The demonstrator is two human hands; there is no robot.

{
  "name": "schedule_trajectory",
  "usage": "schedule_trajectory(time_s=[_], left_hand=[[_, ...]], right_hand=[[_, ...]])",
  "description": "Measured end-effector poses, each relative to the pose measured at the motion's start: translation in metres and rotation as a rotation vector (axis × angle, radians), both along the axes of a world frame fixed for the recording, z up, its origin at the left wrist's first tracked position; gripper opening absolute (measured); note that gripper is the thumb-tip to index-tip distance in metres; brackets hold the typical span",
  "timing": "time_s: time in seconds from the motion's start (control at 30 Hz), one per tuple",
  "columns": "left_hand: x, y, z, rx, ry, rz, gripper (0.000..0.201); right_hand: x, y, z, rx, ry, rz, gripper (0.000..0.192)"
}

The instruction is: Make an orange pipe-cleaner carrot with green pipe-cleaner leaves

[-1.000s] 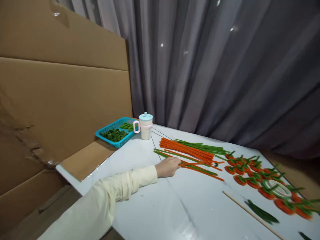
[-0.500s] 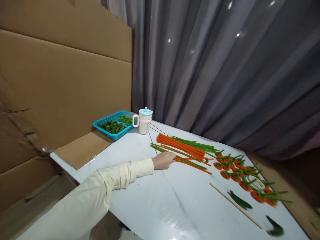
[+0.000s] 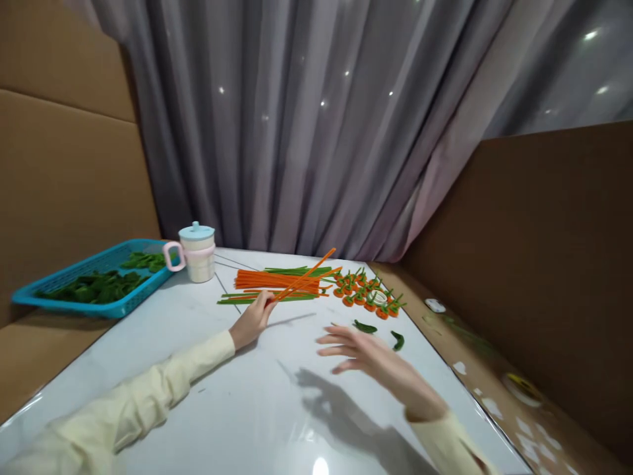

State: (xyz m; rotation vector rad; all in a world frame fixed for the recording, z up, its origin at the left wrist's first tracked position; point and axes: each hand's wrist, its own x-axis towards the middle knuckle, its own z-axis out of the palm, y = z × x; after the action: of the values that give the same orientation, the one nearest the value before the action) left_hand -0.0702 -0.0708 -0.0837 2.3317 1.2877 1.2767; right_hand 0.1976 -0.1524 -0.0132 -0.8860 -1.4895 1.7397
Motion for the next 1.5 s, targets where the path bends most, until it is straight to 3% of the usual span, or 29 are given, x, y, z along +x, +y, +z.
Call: schedule_trajectory(time_s=[0.13,0.2,0.3,0.47,0.63,0.8,0.97,1.17,1.27,1.37,1.43,1.5], left_hand=[[0.006,-0.028,0.005,-0.028,0.031,-0.119,0.012],[0.005,-0.038,0.004,-0.057,0.076,-0.204,0.015],[-0.002,-0.042,0.002,-0.227,0.197,-0.301,0.024],[-0.017,-0.03,-0.003,-0.266,0.331,-0.213,0.035],[-0.021,-0.024,-0.011,-0.273,0.381,-0.166,0.035],[-0.024,-0.019,-0.01,-0.266,0.439,-0.148,0.033],[-0.038,-0.006,0.011,-0.295,0.502,-0.182,0.034],[-0.056,-0.009,0.052,-0.361,0.515,-0.236,0.025],[-0.038,-0.024,0.078,-0.396,0.354,-0.19,0.044],[-0.007,-0.037,0.098,-0.398,0.204,-0.284,0.036],[0.008,-0.04,0.104,-0.422,0.103,-0.379,0.035],[0.014,-0.039,0.105,-0.477,-0.042,-0.393,0.038]], right_hand=[[-0.033,0.023,-0.014,-0.044,0.163,-0.066,0.067],[-0.046,0.037,-0.02,0.024,0.194,-0.078,0.058],[-0.054,0.049,-0.027,0.151,0.212,-0.108,0.041],[-0.047,0.057,-0.043,0.076,0.197,-0.241,0.044],[-0.04,0.061,-0.054,-0.042,0.319,-0.122,0.032],[-0.038,0.065,-0.058,0.003,0.37,-0.124,0.028],[-0.04,0.066,-0.063,-0.04,0.345,-0.126,0.032],[-0.051,0.063,-0.055,-0.034,0.242,-0.13,0.044],[-0.066,0.061,-0.034,0.065,0.081,-0.018,0.046],[-0.086,0.059,-0.01,0.137,-0.059,0.164,0.047],[-0.096,0.059,0.002,0.198,-0.088,0.174,0.045],[-0.1,0.061,0.01,0.217,-0.078,0.174,0.044]])
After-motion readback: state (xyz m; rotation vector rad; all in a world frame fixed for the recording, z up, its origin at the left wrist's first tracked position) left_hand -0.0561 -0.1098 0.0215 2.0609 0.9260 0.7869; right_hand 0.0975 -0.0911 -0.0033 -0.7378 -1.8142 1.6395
